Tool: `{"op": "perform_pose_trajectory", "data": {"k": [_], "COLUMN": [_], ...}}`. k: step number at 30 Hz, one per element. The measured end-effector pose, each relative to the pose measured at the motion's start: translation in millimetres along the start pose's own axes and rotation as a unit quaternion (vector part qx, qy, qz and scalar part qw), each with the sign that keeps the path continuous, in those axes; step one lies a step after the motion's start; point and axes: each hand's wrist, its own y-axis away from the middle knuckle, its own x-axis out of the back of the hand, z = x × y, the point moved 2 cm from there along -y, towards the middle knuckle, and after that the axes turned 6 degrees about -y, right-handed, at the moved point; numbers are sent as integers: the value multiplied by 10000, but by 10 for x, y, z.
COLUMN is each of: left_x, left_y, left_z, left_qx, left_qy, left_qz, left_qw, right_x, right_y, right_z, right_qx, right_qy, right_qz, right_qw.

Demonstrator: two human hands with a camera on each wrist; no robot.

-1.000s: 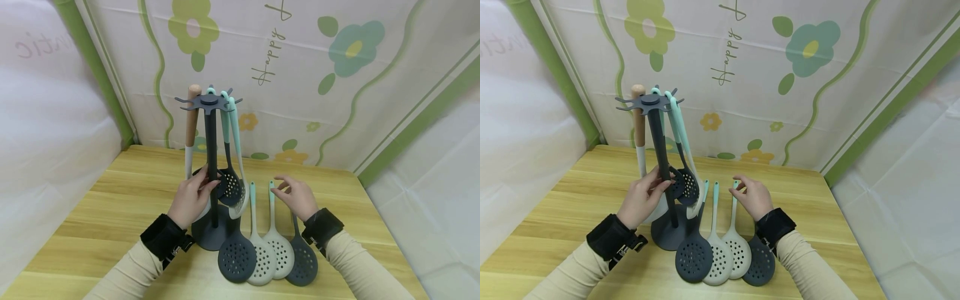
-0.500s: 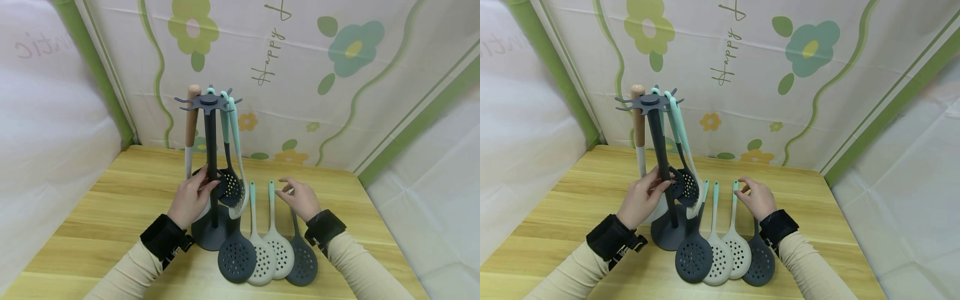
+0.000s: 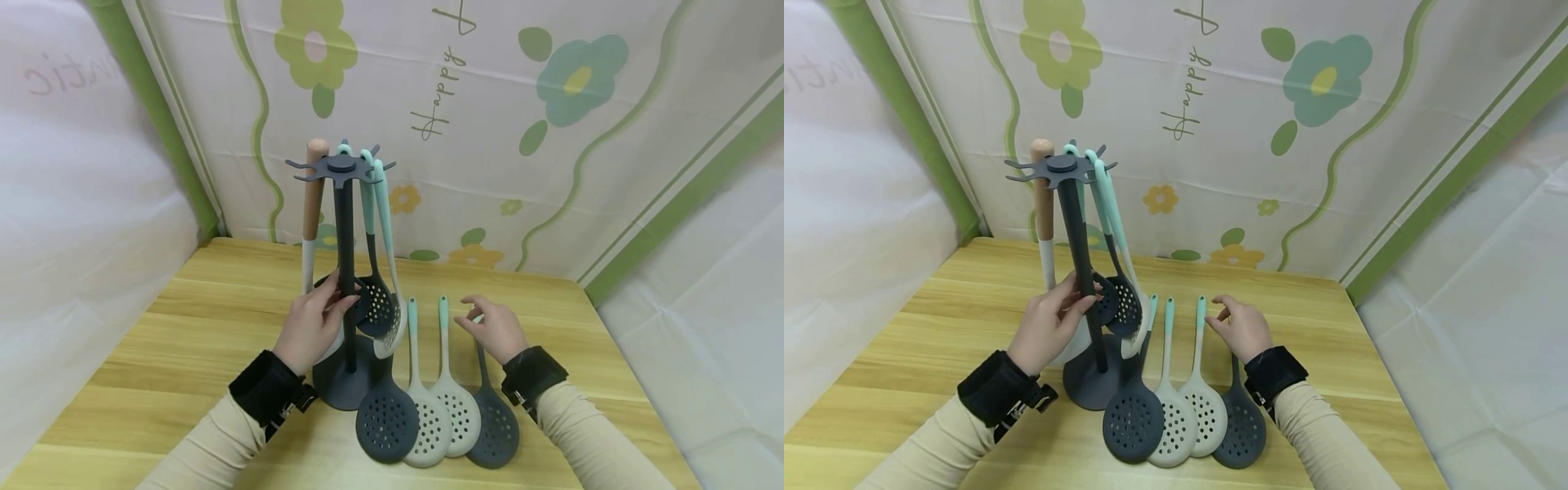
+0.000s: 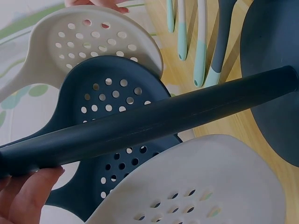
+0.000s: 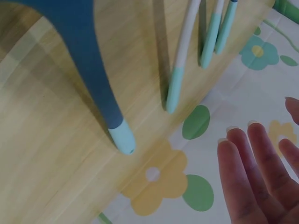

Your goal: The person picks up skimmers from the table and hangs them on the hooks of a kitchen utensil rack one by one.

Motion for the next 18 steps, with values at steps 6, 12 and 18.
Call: {"op": "perform_pose_trajectory", "data": {"k": [6, 12, 18], "left_x": [1, 1, -3], "left_y": [3, 6, 10], "left_z": [1, 1, -13], "left_qx": [0, -10, -58], "left_qy": [28, 44, 55], "left_qz": [-1, -9, 2], "left_qw": [10000, 10000, 10000], "right_x": [-13, -31, -38], "right_y": [11, 15, 15], "right_z": [51, 120, 190], "right_qx": [-94, -179, -312], "right_qy": [5, 85, 199], "right_qz": [-51, -89, -117], "right_qw": [9999, 9998, 9992]}}
